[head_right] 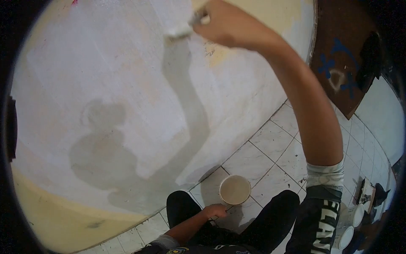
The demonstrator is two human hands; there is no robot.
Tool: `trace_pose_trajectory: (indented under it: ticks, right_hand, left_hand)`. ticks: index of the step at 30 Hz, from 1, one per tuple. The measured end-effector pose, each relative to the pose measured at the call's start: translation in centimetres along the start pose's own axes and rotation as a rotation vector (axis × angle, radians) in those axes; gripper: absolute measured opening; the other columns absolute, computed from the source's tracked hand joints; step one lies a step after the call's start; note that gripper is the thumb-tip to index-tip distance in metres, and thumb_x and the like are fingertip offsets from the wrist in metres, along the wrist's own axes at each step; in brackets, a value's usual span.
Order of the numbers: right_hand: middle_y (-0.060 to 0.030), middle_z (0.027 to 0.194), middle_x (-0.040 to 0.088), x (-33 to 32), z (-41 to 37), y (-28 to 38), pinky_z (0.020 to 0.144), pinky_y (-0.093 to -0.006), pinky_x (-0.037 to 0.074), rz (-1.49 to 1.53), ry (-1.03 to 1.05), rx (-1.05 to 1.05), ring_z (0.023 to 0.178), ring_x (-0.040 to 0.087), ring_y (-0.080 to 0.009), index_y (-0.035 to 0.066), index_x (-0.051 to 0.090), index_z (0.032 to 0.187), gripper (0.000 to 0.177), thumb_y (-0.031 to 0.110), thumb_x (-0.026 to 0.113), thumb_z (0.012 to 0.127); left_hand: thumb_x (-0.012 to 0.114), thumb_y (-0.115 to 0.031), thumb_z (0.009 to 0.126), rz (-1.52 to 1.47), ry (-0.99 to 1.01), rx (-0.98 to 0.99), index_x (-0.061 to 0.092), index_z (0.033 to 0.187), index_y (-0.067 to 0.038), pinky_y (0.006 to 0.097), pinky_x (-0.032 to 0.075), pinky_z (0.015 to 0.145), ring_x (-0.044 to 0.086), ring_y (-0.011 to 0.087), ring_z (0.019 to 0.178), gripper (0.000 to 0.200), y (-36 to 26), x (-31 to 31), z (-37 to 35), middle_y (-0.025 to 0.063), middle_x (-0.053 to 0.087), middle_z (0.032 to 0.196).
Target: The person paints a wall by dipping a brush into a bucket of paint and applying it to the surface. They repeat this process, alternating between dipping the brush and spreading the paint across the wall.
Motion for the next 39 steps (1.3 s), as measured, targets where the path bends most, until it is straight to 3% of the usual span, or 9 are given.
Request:
trace_pose_trajectory:
  ticks: [2,6,8,10,21,28,30,32,39]
  right_hand:
    - [-0.0151,0.080,0.067,-3.2,-0.4,2.6,0.055,-0.0292,0.044,0.091,-0.059,0.082,0.059,0.054,-0.0143,-0.006,0.059,0.126,0.039,0.011,0.056,0.092]
    - [-0.0145,0.079,0.065,-2.8,0.4,1.8,0.056,-0.0300,0.044,0.103,-0.273,-0.049,0.058,0.053,-0.0149,-0.008,0.058,0.126,0.039,0.011,0.056,0.091]
    - [-0.0102,0.068,0.058,-0.1,-1.1,1.3,0.058,-0.0357,0.045,0.065,-0.402,-0.006,0.058,0.052,-0.0168,-0.005,0.065,0.111,0.032,0.017,0.065,0.089]
    - [-0.0260,0.092,0.066,6.3,-2.9,-1.2,0.075,-0.0429,0.052,0.081,-0.403,-0.232,0.079,0.065,-0.0388,-0.003,0.061,0.120,0.036,0.012,0.061,0.087]
    - [-0.0256,0.075,0.062,17.5,-13.9,-9.6,0.062,-0.0377,0.047,0.181,0.344,0.242,0.061,0.059,-0.0308,-0.007,0.062,0.116,0.034,0.006,0.059,0.084]
    - [-0.0152,0.074,0.062,8.8,-4.9,-8.6,0.064,-0.0353,0.046,0.100,0.128,0.083,0.065,0.056,-0.0213,-0.003,0.066,0.113,0.031,0.013,0.063,0.086]
    - [-0.0100,0.070,0.060,4.6,-2.8,-7.1,0.062,-0.0335,0.046,-0.102,-0.289,-0.191,0.063,0.054,-0.0183,0.001,0.067,0.116,0.032,0.017,0.065,0.088]
    - [-0.0071,0.069,0.058,1.1,-0.6,-3.8,0.059,-0.0313,0.045,-0.031,0.029,0.072,0.060,0.052,-0.0154,0.002,0.065,0.120,0.034,0.018,0.065,0.090]
    - [-0.0089,0.071,0.059,-0.9,-0.3,-5.7,0.053,-0.0292,0.042,0.087,-0.298,0.022,0.057,0.048,-0.0118,-0.003,0.061,0.125,0.037,0.013,0.059,0.091]
  left_hand:
    - [0.050,-0.037,0.087,-0.003,0.009,-0.033,0.069,0.098,0.005,0.0481,0.051,0.079,0.067,0.0406,0.085,0.047,0.7,0.4,0.7,0.0261,0.069,0.092]
    - [0.050,-0.037,0.088,-0.007,-0.005,-0.049,0.069,0.101,0.003,0.0482,0.051,0.082,0.067,0.0404,0.090,0.047,1.4,1.2,1.4,0.0253,0.069,0.097]
    - [0.049,-0.038,0.089,0.002,-0.009,-0.059,0.070,0.103,0.002,0.0483,0.051,0.085,0.067,0.0398,0.094,0.047,1.3,1.0,1.0,0.0240,0.069,0.100]
    - [0.050,-0.036,0.088,-0.034,-0.030,-0.029,0.069,0.103,0.002,0.0484,0.051,0.084,0.067,0.0397,0.094,0.046,0.7,0.2,-0.1,0.0239,0.069,0.100]
    - [0.051,-0.038,0.090,-0.002,-0.017,-0.011,0.068,0.099,0.003,0.0488,0.050,0.078,0.066,0.0402,0.086,0.045,0.2,0.0,0.0,0.0241,0.068,0.092]
    - [0.050,-0.040,0.092,-0.030,0.053,-0.023,0.067,0.103,0.004,0.0486,0.050,0.083,0.066,0.0409,0.092,0.049,1.2,0.7,1.4,0.0257,0.068,0.097]
    - [0.050,-0.040,0.091,-0.037,0.027,-0.029,0.067,0.104,0.004,0.0488,0.050,0.084,0.066,0.0411,0.092,0.049,1.8,1.0,1.6,0.0259,0.068,0.097]
    - [0.051,-0.039,0.089,-0.047,0.000,-0.029,0.066,0.105,0.005,0.0491,0.050,0.084,0.066,0.0413,0.093,0.049,2.3,1.6,2.3,0.0260,0.068,0.097]
    - [0.051,-0.037,0.086,-0.015,-0.005,-0.039,0.069,0.100,0.003,0.0478,0.051,0.080,0.067,0.0393,0.089,0.046,2.6,1.7,2.8,0.0244,0.069,0.094]
Point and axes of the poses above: each hand's wrist, its own z-axis towards the middle knuckle, its own x-axis out of the palm, y = z × x, the point moved 7 cm from there along z, towards the middle knuckle
